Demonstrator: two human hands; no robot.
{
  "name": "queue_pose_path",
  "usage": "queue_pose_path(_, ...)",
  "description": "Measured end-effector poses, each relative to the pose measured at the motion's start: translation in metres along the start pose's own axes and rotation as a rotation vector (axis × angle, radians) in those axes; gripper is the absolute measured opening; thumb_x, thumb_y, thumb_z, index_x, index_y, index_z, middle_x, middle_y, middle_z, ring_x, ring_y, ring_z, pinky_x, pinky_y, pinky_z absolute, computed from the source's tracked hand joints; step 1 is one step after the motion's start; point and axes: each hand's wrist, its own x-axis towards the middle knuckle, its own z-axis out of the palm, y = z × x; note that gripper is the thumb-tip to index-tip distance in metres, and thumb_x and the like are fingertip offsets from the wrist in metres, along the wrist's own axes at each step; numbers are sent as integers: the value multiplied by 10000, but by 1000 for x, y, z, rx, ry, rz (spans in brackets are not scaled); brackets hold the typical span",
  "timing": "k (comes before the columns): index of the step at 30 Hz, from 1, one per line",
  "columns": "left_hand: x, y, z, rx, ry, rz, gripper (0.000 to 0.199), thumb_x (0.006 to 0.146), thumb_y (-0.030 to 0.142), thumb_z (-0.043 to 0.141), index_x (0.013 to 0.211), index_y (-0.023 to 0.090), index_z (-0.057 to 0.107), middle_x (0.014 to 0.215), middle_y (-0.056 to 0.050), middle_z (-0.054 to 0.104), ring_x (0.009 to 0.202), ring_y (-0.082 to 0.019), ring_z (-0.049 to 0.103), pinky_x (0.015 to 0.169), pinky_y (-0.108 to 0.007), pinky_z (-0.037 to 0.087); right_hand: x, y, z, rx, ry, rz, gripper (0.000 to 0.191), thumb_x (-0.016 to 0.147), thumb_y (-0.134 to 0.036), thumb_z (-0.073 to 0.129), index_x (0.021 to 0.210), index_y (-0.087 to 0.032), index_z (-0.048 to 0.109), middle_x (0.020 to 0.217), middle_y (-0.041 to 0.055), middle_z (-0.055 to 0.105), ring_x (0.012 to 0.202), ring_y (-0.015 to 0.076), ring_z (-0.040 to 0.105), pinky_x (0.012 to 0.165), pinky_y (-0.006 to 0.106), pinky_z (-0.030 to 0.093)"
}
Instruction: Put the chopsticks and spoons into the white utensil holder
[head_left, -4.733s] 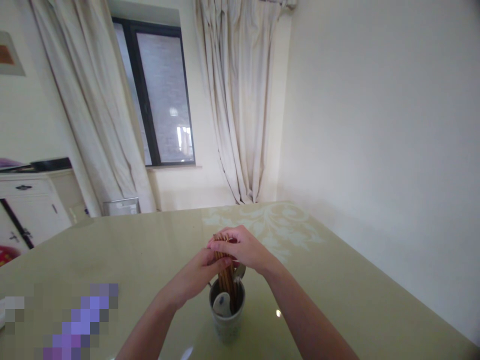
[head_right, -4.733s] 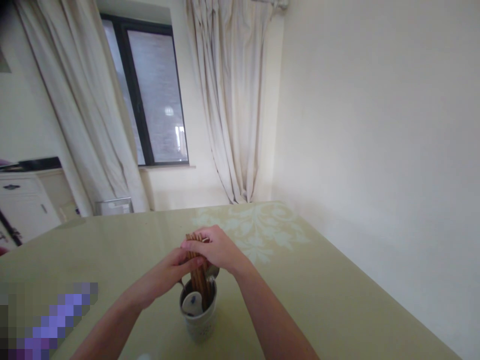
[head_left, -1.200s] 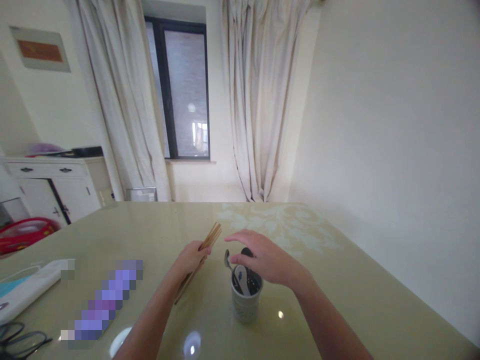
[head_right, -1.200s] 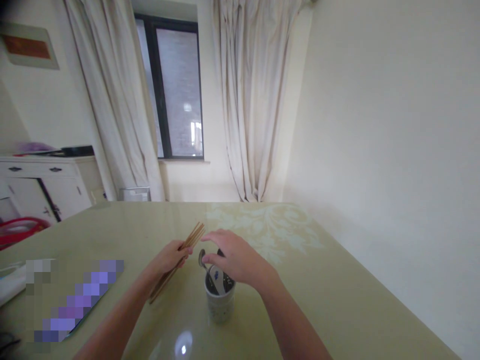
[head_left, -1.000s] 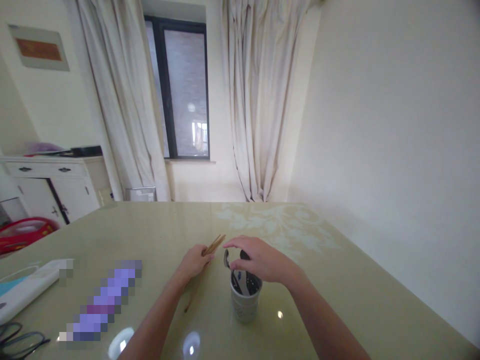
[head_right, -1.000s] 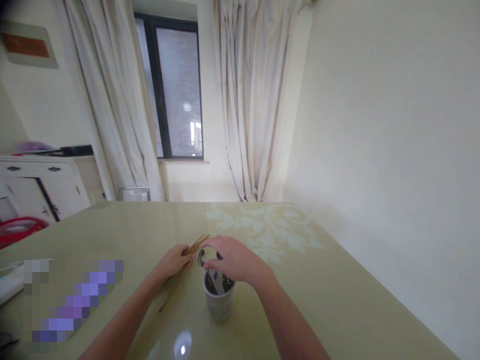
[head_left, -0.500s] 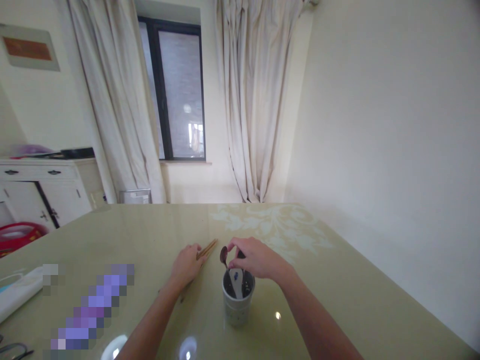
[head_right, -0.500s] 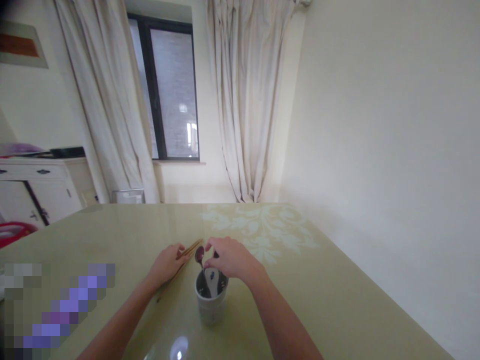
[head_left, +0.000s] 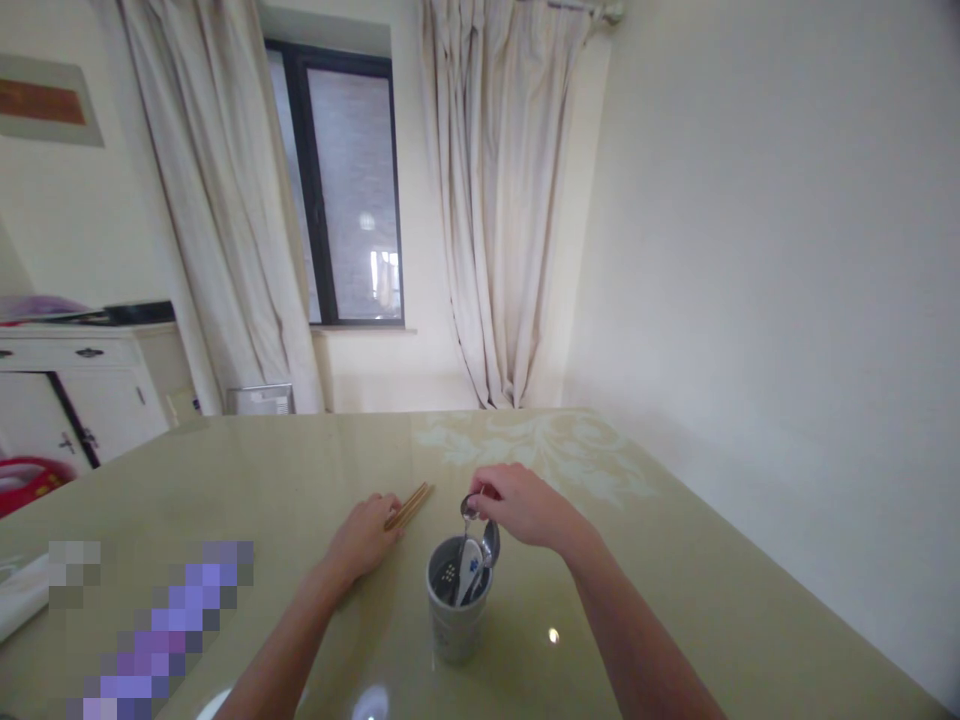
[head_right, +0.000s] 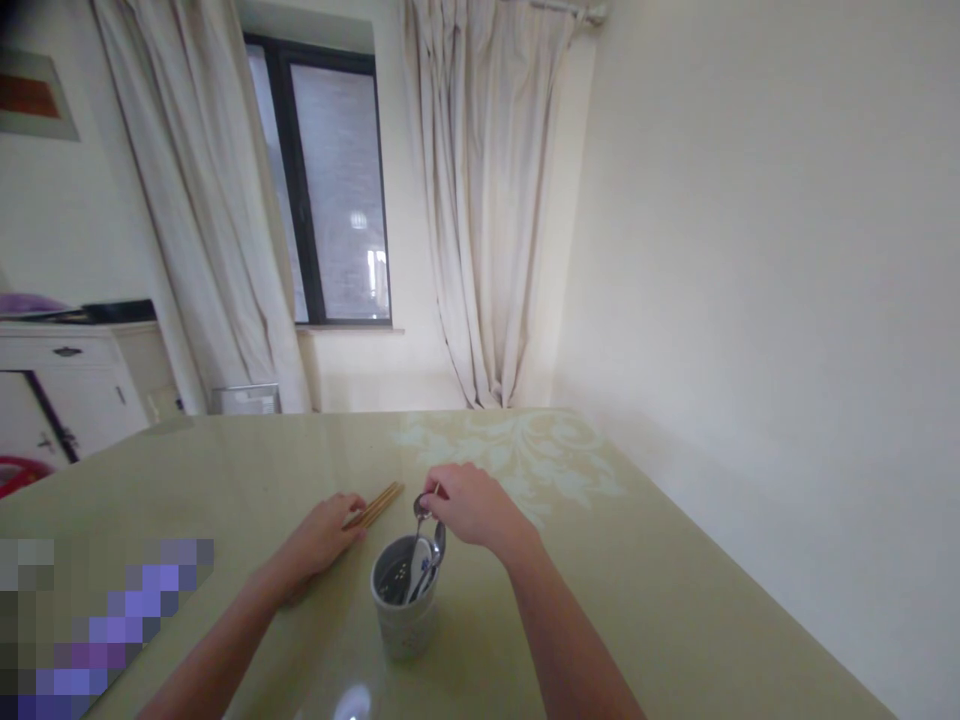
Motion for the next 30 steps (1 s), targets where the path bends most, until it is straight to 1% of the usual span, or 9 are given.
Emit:
queue_pose_path(3,-9,20,-16,-105,60,49,297,918,278,556,1144,191,729,1243,-113,749,1167,-269,664,1022,-339,463,1,-3,-2,-4,17,-17,117,927,-234,692,868,-197,786,807,13,758,743,156,657,659,241,396)
queue_pose_path(6,-24,46,-34,-364,39,113,355,986,423,475,1030,198,746,1077,-88,796,1052,-269,697,919,-337,515,-2,-7,-9,10,72,-42,140,942,-258,688,862,-207,791,785,5,756,734,160,657,658,247,402)
queue_pose_path(11,-46,86,-56,-771,72,208,490,1035,534,384,1149,203,728,1164,-95,791,1076,-238,714,952,-347,553,-14,-12,-34,130,375,-81,179,985,-279,649,884,-213,781,821,10,783,767,171,692,704,263,459)
queue_pose_path(15,-53,105,-64,-938,124,353,471,1022,543,469,1292,214,672,1215,-100,775,1140,-229,702,1002,-355,542,-23,-23,-43,210,627,-105,165,986,-278,653,888,-220,772,830,3,799,770,164,732,714,250,502)
queue_pose_path(18,-57,114,-65,-971,131,425,442,989,529,551,1268,207,669,1060,-76,787,936,-198,713,845,-313,569,-24,-35,-37,235,706,-150,147,978,-252,661,889,-222,774,823,-6,804,739,151,741,728,241,525)
queue_pose_path(20,-57,115,-66,-928,161,447,398,981,497,569,1214,197,687,928,-44,762,804,-173,672,739,-281,545,-23,-42,-32,239,693,-156,156,985,-248,653,887,-221,772,832,-1,807,747,154,747,734,243,529)
queue_pose_path(23,-49,101,-67,-794,216,420,363,991,477,541,1150,200,714,890,-29,740,813,-179,652,729,-274,519,-22,-43,-27,180,569,-63,149,990,-332,677,1025,-221,769,861,22,812,781,185,753,734,272,520)
queue_pose_path(26,-30,66,-59,-605,242,279,356,991,457,509,1092,203,738,968,-50,770,861,-209,672,765,-299,521,-27,-39,-27,21,361,64,393,956,-503,716,1227,-218,713,867,47,808,804,227,745,728,309,488)
queue_pose_path(30,-2,8,-29,-210,235,50,338,990,320,476,1043,174,777,1074,-100,793,996,-245,703,911,-326,501,-36,-33,-24,-185,72,133,516,889,-606,749,1228,-219,705,916,86,797,837,274,726,689,325,430)
